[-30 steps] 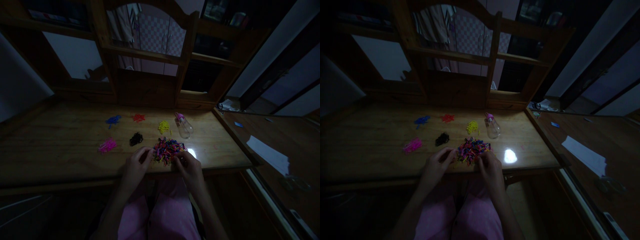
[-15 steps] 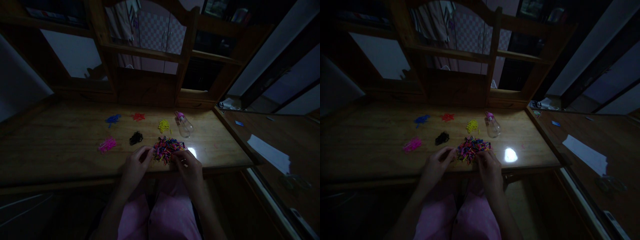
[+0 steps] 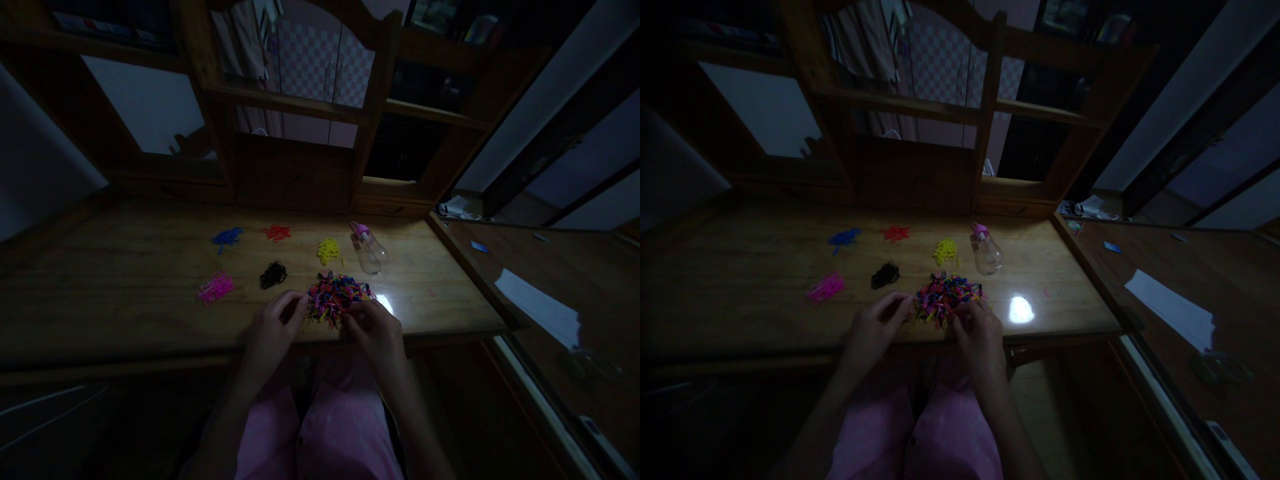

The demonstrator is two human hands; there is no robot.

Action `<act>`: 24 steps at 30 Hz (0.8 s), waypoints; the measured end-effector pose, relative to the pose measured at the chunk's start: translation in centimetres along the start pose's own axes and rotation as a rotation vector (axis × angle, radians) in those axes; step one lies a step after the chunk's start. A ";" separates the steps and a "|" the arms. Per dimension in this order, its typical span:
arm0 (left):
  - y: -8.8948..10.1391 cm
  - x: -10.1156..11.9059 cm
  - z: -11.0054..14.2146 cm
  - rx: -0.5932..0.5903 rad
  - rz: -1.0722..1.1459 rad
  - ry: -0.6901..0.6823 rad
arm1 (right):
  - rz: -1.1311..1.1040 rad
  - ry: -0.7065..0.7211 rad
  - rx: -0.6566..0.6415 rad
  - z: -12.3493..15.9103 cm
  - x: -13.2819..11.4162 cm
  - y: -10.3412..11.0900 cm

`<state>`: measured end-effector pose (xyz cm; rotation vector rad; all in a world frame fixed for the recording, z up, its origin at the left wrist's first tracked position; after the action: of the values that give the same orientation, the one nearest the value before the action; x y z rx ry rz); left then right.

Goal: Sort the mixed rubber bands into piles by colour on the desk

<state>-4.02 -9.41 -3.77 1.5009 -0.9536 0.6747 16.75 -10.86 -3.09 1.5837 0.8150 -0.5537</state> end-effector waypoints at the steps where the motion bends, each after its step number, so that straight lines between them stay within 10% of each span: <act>1: 0.0 0.0 0.0 -0.003 0.005 0.001 | -0.005 -0.002 0.004 0.0 0.0 0.0; 24: 0.0 -0.3 0.0 -0.008 0.010 0.019 | -0.305 -0.128 0.032 0.4 0.6 1.3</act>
<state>-4.17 -9.37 -4.04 1.4812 -0.9490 0.6908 18.21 -11.18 -2.78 1.4445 0.9600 -0.8819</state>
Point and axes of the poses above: each hand's wrist, its own z-axis away from the middle knuckle, its own y-axis out of the back of the hand, x = y × z, the point moved 6 cm from there along -z, towards the middle knuckle, and after that the axes turned 9 degrees about -x, right-handed, at the moved point
